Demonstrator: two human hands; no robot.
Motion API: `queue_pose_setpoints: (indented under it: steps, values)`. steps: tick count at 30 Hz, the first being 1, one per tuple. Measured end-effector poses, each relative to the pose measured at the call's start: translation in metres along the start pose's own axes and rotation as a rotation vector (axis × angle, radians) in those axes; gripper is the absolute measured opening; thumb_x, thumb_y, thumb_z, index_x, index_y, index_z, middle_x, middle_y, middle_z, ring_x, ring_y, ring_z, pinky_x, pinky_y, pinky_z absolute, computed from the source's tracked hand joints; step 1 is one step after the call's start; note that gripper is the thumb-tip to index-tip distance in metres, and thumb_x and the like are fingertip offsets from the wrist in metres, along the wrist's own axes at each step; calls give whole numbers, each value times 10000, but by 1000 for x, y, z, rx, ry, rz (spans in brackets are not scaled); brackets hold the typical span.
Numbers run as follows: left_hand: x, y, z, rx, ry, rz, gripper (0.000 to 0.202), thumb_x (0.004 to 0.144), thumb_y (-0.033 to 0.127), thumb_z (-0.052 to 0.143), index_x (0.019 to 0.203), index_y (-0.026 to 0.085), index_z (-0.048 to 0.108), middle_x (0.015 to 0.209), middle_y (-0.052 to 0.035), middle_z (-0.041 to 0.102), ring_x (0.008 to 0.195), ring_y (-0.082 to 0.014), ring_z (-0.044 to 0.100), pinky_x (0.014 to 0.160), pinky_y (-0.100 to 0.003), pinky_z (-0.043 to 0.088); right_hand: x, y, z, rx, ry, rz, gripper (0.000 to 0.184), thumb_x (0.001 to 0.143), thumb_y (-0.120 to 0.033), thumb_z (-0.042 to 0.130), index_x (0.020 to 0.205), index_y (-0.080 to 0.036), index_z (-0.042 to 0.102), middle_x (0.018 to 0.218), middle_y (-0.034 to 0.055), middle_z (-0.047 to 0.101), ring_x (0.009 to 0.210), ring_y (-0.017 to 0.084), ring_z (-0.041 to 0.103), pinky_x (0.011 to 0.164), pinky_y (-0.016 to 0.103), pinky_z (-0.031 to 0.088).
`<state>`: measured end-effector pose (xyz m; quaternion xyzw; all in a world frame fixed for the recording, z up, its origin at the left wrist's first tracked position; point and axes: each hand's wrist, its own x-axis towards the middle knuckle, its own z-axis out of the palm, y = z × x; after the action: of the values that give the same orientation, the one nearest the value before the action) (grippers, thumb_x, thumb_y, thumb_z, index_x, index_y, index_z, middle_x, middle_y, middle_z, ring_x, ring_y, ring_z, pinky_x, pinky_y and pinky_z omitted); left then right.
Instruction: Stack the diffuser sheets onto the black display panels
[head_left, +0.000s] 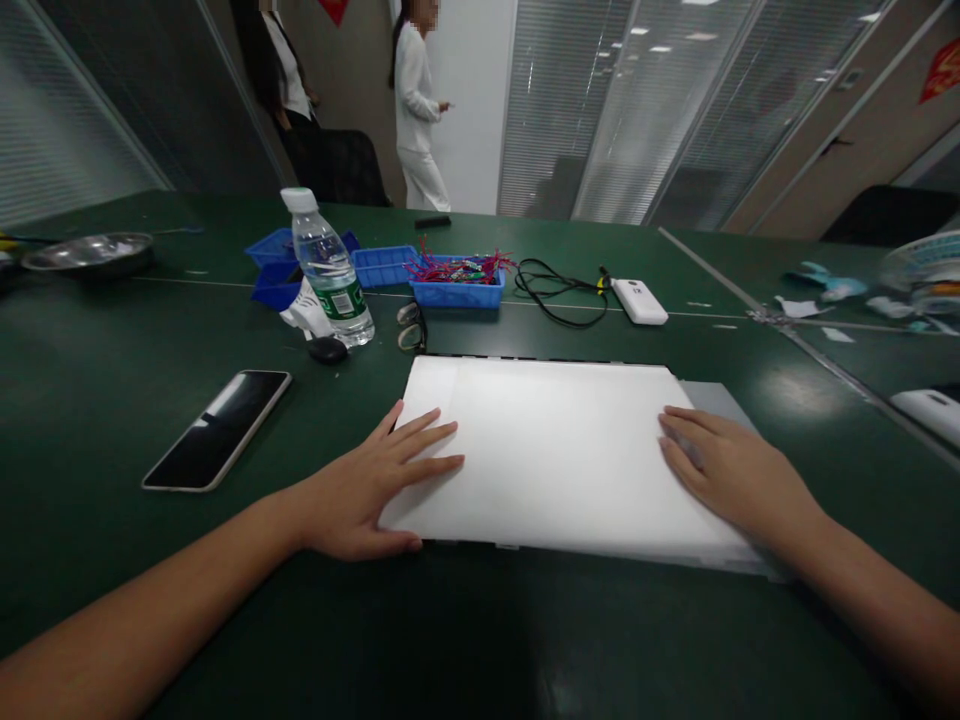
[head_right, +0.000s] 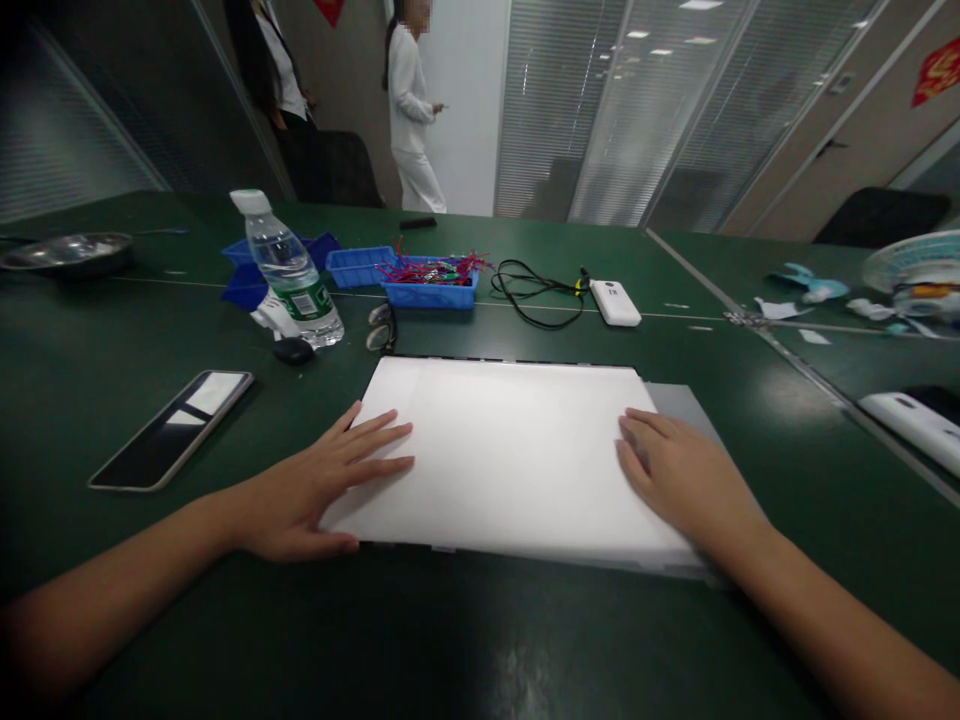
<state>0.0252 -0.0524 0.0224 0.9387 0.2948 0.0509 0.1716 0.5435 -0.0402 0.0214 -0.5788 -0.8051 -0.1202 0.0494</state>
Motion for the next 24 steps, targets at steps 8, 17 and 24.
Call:
queue_pose_setpoints:
  steps: [8, 17, 24]
  values:
    - [-1, -1, 1, -1, 12, 15, 984, 926, 641, 747, 1754, 384, 280, 1845, -128, 200, 1675, -517, 170, 1274, -855, -6, -5, -16, -5, -108, 9, -20, 630, 1099, -517, 360, 1332, -96, 766, 1424, 174, 711, 1225, 358, 715, 1075, 562, 592]
    - [-1, 1, -1, 6, -9, 1, 981, 920, 632, 758, 1748, 375, 299, 1844, -134, 202, 1676, -520, 168, 1269, -863, 1, -6, -22, -5, -25, 31, -154, 633, 1109, -555, 388, 1372, -101, 742, 1453, 181, 693, 1291, 351, 686, 1123, 552, 566]
    - [-1, 0, -2, -12, -13, 30, 1008, 903, 598, 778, 1752, 395, 272, 1848, -121, 197, 1679, -523, 144, 1264, -864, -27, -7, -17, -1, 40, 72, -320, 542, 1103, -510, 481, 1422, -141, 718, 1492, 157, 676, 1343, 338, 666, 1114, 570, 578]
